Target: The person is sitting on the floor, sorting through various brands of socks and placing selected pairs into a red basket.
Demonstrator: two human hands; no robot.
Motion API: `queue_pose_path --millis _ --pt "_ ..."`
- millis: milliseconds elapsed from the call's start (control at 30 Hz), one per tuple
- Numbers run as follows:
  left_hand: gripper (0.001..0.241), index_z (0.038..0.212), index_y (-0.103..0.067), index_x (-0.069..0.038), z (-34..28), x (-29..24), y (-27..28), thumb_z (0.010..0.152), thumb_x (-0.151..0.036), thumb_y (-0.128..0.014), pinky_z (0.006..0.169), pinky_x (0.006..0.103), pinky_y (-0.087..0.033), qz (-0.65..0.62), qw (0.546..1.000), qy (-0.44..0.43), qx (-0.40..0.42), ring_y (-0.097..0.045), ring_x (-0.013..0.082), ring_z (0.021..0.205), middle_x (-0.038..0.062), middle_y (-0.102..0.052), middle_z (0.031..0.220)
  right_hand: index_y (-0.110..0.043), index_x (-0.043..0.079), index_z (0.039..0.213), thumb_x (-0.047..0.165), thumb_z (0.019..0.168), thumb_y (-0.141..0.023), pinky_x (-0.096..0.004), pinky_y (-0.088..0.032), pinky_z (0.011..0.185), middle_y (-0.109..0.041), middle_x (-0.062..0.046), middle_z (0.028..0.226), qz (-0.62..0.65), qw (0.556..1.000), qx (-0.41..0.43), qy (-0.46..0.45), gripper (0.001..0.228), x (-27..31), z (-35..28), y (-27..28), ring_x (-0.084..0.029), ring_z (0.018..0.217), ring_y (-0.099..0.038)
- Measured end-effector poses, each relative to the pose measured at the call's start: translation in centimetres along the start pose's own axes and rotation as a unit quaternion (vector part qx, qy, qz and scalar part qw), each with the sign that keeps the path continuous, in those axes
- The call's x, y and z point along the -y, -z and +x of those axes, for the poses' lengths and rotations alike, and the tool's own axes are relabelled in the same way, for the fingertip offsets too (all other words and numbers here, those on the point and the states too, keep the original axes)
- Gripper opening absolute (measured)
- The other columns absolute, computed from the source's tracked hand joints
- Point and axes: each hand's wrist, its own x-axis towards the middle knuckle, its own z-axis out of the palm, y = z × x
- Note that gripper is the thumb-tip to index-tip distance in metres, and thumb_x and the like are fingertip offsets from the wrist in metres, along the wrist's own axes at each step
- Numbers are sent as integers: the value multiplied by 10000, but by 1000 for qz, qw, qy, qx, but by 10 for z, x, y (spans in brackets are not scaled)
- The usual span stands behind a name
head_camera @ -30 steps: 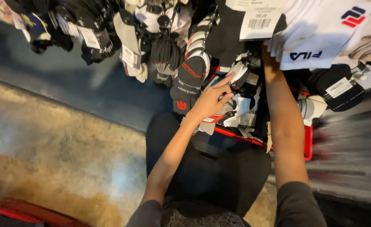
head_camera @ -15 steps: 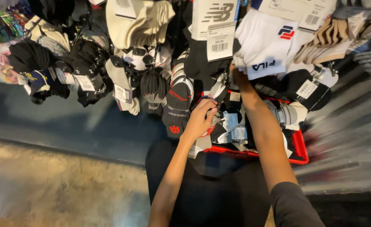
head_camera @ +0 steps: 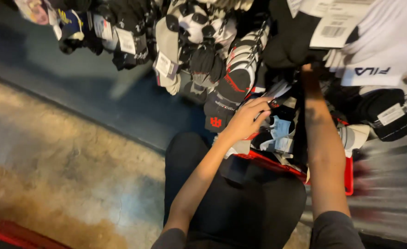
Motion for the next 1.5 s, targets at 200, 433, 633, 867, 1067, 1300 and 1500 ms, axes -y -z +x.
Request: queue_pose_path --millis 200,433,633,867,1067,1300,1500 --pt "113 1002 -607 -33 4 -1 -8 1015 -145 -612 980 421 -510 -19 1000 6 19 -625 389 1174 129 -628 1408 -724 57 1008 200 962 -652 -405 -520 806 -687 -89 964 -74 993 -29 -82 166 -17 -44 13 -284 909 -660" --pt "110 993 -601 -17 20 3 -21 1012 -126 -608 1002 431 -507 -12 999 18 31 -624 394 1170 157 -620 1421 -750 12 1058 170 944 -691 -409 -541 799 -716 -130 1022 -173 967 -84 -168 203 -57 -127 56 -316 934 -687" --pt "119 1001 -581 -19 28 7 -25 1024 -136 -584 993 417 -517 -10 999 33 6 -625 414 1211 157 -620 1431 -770 26 1110 90 937 -699 -283 -520 835 -751 -32 1028 103 935 -151 -303 198 29 -124 35 -130 919 -661" --pt "133 973 -574 -32 30 6 -37 1010 -159 -571 897 409 -545 -2 995 96 8 -661 417 1111 139 -581 1488 -750 6 1083 107 971 -741 -276 -540 851 -760 -70 1026 67 937 -196 -281 151 81 -112 31 -130 920 -689" --pt "126 1008 -580 -28 30 6 -43 1032 -152 -574 964 421 -535 9 999 45 -8 -622 433 1214 153 -576 1483 -733 -5 1115 106 914 -762 -291 -553 811 -757 -82 1017 -43 947 -127 -291 231 99 -98 35 -137 898 -689" --pt "134 998 -591 -41 37 0 -40 1030 -171 -577 899 415 -542 15 999 50 -4 -655 432 1063 176 -549 1509 -613 43 1257 70 978 -707 -373 -596 946 -693 -132 1176 157 914 -290 -238 296 17 -116 61 -223 1054 -694" --pt "127 1037 -615 -67 34 -3 -40 1033 -190 -586 893 414 -548 16 999 45 0 -674 414 1025 171 -538 1506 -573 46 1285 78 1010 -674 -387 -579 962 -657 -130 1196 153 918 -300 -208 295 55 -77 51 -238 1083 -670"
